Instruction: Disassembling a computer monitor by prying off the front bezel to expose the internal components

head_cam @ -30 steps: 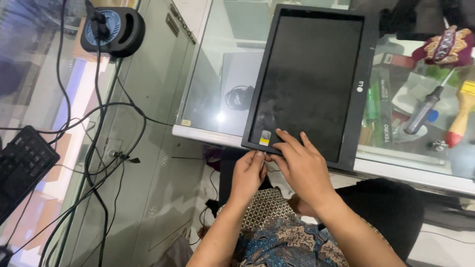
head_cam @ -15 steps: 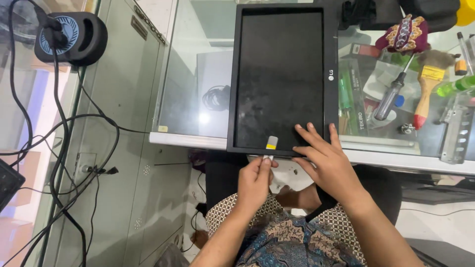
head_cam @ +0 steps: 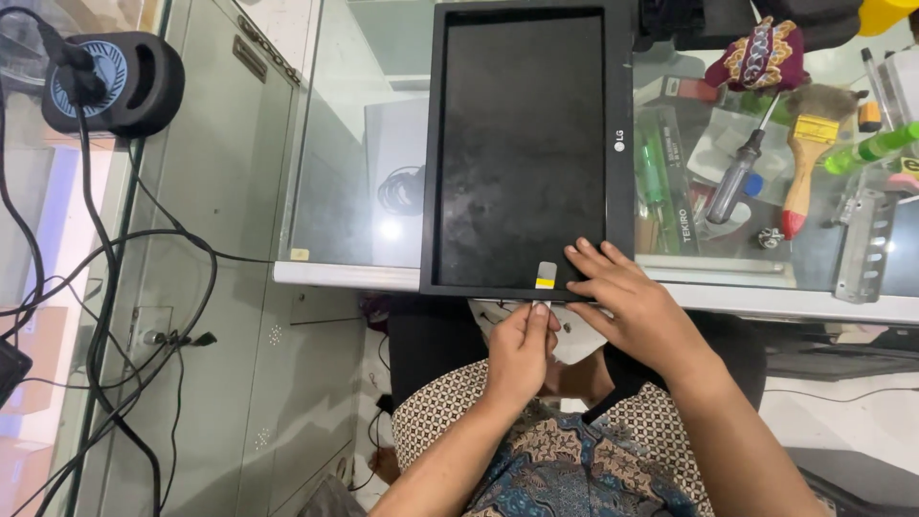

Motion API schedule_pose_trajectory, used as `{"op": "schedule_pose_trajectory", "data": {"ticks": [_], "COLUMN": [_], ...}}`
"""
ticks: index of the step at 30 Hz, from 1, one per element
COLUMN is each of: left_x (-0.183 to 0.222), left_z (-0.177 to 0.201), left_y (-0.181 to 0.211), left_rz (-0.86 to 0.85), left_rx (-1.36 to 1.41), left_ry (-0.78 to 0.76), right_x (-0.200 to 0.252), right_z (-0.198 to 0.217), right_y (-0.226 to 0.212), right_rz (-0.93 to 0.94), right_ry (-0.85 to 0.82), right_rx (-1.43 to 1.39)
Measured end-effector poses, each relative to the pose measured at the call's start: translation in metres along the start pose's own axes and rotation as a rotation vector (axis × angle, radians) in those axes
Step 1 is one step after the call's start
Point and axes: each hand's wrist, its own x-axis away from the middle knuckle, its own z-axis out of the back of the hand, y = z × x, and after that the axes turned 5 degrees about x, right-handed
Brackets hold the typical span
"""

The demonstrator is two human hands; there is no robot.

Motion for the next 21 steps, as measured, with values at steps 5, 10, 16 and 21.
{"op": "schedule_pose_trajectory", "data": {"ticks": [5, 10, 16, 21], "left_x": [-0.002, -0.002, 0.008, 0.005], "left_z": [-0.005, -0.006, -0.009, -0.009], "left_y": [-0.013, -0.007, 0.019, 0.010], "left_rz": [0.132, 0.239, -0.150, -0.113], "left_rx": [0.325, 0.633, -0.170, -0.067], "left_ry": [-0.059, -0.076, 0.035, 0.017], "right_x": [-0.002, -0.005, -0.002, 0.005], "right_z": [0.002, 0.008, 0.004, 0.014], "right_y": [-0.002, -0.005, -0.003, 0.010], "right_rz": [-0.010, -0.014, 0.006, -0.026], "right_ry": [0.005, -0.018, -0.007, 0.020], "right_rx": [-0.030, -0.060, -0.040, 0.050]}}
